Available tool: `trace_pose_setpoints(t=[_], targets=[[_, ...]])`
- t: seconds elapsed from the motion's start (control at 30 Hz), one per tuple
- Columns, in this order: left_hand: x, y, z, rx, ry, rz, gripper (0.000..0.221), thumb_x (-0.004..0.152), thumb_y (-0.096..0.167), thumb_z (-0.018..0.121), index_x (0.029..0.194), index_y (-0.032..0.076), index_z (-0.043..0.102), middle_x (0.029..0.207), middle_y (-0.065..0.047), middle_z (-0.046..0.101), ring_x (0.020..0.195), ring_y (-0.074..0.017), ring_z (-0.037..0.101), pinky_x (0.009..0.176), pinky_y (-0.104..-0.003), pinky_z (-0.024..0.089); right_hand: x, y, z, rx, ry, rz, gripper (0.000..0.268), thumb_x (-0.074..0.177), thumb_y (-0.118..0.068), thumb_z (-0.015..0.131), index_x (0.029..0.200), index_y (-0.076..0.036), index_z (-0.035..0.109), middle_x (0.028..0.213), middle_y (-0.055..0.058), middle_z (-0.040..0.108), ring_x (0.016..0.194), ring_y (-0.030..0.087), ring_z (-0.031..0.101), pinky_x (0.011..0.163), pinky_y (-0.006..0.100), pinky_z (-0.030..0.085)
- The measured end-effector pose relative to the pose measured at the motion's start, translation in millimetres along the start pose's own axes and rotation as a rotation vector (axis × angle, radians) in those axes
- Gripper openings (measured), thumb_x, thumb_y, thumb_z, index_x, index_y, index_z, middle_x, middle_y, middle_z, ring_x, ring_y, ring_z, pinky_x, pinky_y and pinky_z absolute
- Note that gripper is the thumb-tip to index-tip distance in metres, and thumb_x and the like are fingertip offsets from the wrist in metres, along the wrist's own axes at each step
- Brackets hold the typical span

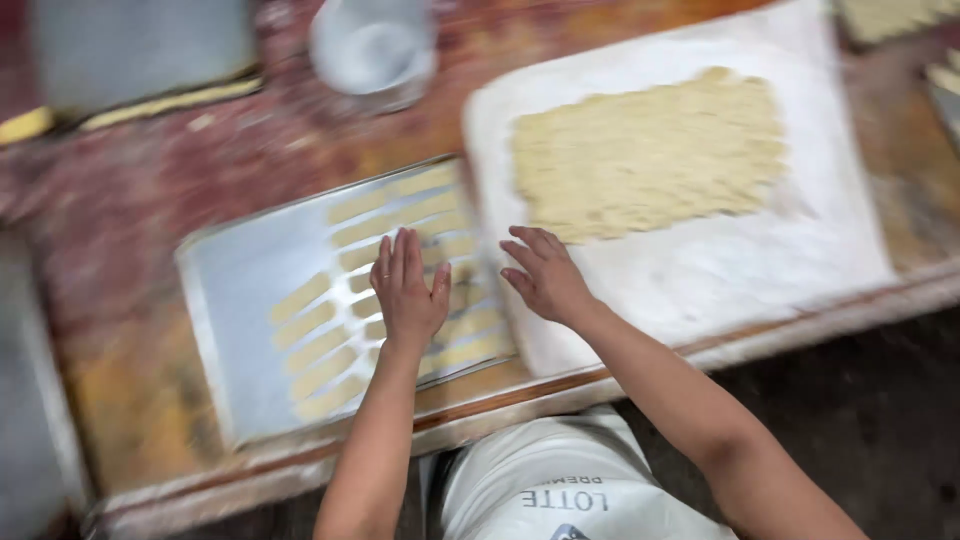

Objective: Arranging pre-cut dough pieces onto a baking tray in organized rows.

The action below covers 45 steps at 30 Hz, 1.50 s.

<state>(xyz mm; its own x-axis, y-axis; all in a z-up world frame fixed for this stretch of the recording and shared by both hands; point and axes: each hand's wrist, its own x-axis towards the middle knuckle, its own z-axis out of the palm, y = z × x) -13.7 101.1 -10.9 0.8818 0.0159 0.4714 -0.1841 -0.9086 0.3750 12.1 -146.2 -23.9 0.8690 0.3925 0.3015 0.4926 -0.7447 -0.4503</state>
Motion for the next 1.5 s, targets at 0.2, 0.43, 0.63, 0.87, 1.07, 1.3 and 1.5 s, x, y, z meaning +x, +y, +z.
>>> trace_pose_setpoints(t=[0.2, 0.43, 0.63, 0.87, 1.07, 1.3, 1.5], targets=[[45.2, 196.8, 150.2, -0.272, -0.127, 0.334, 0.038, 0.083, 0.036, 0.070, 0.116, 0.016, 0.071, 0.118, -0.003, 0.065, 0.116, -0.0277, 0.058, 0.094, -0.045, 0.046, -108.2, 222.1, -127.8, -0.234, 0.207, 0.300, 0.022, 0.088, -0.020, 0.073, 0.108, -0.012, 0.072, 0.110, 0.008, 0.066, 0.108, 0.031, 0.063, 0.095, 0.040, 0.051], [83.5, 339.2, 231.1, -0.189, -0.502, 0.492, 0.038, 0.094, 0.030, 0.051, 0.131, 0.026, 0.061, 0.136, 0.005, 0.058, 0.131, -0.0257, 0.049, 0.102, -0.044, 0.037, -113.2, 302.2, -161.3, -0.418, 0.201, 0.153, 0.013, 0.092, -0.022, 0.062, 0.098, -0.015, 0.071, 0.107, 0.006, 0.067, 0.109, 0.028, 0.063, 0.090, 0.039, 0.052], [89.3, 348.9, 261.7, -0.037, -0.631, 0.553, 0.038, 0.096, 0.027, 0.047, 0.132, 0.031, 0.060, 0.139, 0.010, 0.057, 0.136, -0.0252, 0.044, 0.104, -0.048, 0.032, -124.7, 305.1, -177.3, -0.430, 0.054, 0.090, 0.016, 0.095, -0.022, 0.058, 0.099, -0.013, 0.069, 0.101, 0.005, 0.065, 0.107, 0.026, 0.062, 0.096, 0.043, 0.048], [89.9, 371.8, 230.6, -0.086, -0.588, 0.559, 0.039, 0.095, 0.026, 0.050, 0.132, 0.024, 0.062, 0.142, 0.005, 0.057, 0.139, -0.0274, 0.041, 0.107, -0.049, 0.029, -189.8, 325.1, -239.0, 0.258, 0.373, 0.655, 0.011, 0.095, -0.010, 0.068, 0.106, -0.008, 0.071, 0.101, 0.009, 0.069, 0.103, 0.027, 0.065, 0.090, 0.039, 0.052], [50.4, 404.0, 238.9, -0.341, -0.478, 0.592, 0.032, 0.092, 0.026, 0.055, 0.121, 0.020, 0.068, 0.134, 0.000, 0.062, 0.133, -0.0290, 0.049, 0.105, -0.047, 0.035, -193.7, 311.1, -210.8, -0.410, 0.278, 0.343, 0.004, 0.090, -0.019, 0.068, 0.092, -0.018, 0.072, 0.098, -0.002, 0.068, 0.111, 0.026, 0.059, 0.093, 0.041, 0.049], [49.8, 372.4, 207.2, -1.417, -0.857, -0.437, 0.058, 0.100, 0.010, 0.057, 0.154, 0.007, 0.034, 0.141, -0.025, 0.051, 0.116, -0.0252, 0.060, 0.098, -0.034, 0.054, -129.5, 231.7, -193.6, 1.237, 0.652, 0.874, 0.012, 0.091, 0.002, 0.063, 0.103, 0.001, 0.063, 0.091, 0.011, 0.066, 0.085, 0.022, 0.066, 0.082, 0.039, 0.062], [52.2, 216.2, 132.2, -1.295, -0.385, -0.549, 0.042, 0.086, 0.002, 0.075, 0.126, 0.009, 0.067, 0.112, -0.019, 0.070, 0.096, -0.0183, 0.067, 0.081, -0.030, 0.060, -22.6, 106.7, -137.8, 1.342, 0.250, 0.605, 0.043, 0.089, 0.005, 0.064, 0.129, -0.002, 0.050, 0.094, 0.010, 0.063, 0.081, 0.020, 0.069, 0.080, 0.039, 0.063]])
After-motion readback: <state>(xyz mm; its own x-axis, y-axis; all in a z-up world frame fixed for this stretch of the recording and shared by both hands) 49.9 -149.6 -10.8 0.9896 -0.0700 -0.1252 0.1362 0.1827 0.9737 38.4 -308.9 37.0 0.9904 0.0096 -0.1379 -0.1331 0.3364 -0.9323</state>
